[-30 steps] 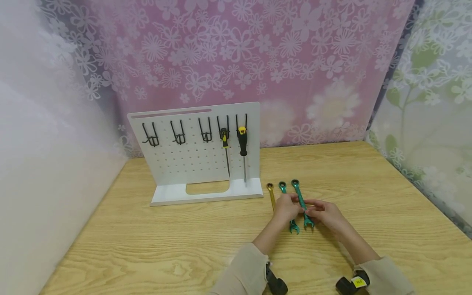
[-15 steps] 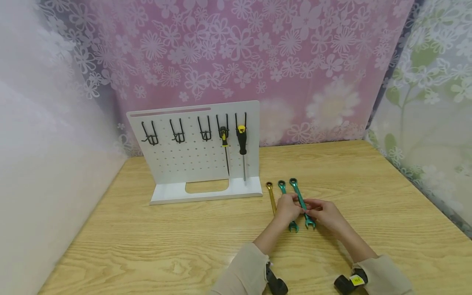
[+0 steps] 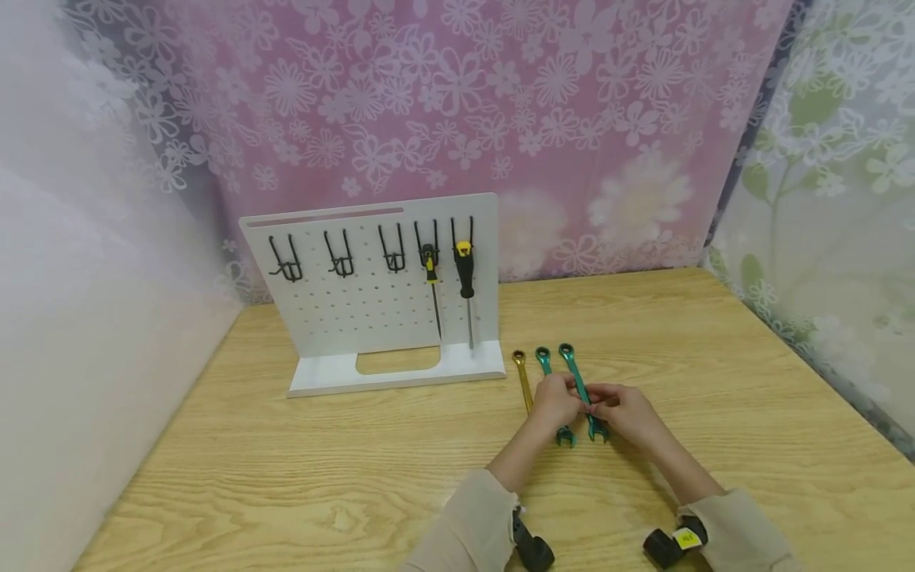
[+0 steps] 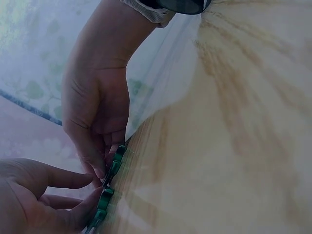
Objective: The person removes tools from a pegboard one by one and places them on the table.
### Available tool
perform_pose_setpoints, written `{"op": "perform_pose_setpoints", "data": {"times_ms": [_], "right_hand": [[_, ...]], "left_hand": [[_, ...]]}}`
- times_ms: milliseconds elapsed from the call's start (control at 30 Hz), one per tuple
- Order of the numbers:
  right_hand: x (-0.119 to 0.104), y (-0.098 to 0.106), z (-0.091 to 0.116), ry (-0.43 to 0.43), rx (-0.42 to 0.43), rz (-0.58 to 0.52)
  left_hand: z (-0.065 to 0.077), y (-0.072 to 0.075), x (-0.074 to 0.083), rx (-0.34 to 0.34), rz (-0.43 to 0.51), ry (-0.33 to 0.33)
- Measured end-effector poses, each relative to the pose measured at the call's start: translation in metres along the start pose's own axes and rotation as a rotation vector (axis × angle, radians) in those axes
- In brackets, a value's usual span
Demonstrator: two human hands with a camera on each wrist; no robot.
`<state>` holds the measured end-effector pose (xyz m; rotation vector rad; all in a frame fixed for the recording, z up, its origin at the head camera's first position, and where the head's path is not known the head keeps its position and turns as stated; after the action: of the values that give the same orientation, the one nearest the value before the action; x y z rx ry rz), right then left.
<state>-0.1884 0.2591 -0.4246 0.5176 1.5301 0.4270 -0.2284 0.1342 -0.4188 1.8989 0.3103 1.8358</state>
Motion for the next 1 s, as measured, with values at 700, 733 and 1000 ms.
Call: {"op": "perform_pose_setpoints", "data": {"times_ms": [700,733,1000], "right_hand": [[-0.01,0.008,0.002,-0.019,0.068,-0.116],[-0.012,0.01,0.002,-0.01,0.069,-0.128],[-0.027,0.012,0.003,0.027,0.092,-0.142]], "left_hand": [[-0.003,0.027,0.004,-0.099,0.253,0.031],[-0.004,0.029,0.004,-0.099,0.263,0.023],[-0.007,0.048,0.012,-0.06,0.33,0.0]]}}
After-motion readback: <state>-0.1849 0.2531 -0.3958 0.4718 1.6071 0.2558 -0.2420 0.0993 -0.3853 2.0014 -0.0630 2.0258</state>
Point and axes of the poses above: each hand's wrist, its own z-axis away from the middle knuckle, its own y-axis out of the back of the hand, x = y × z, the point moved 1 cm from there along -z, towards the middle knuckle, and after that the axes turned 5 degrees about x, right-handed, at the moved point
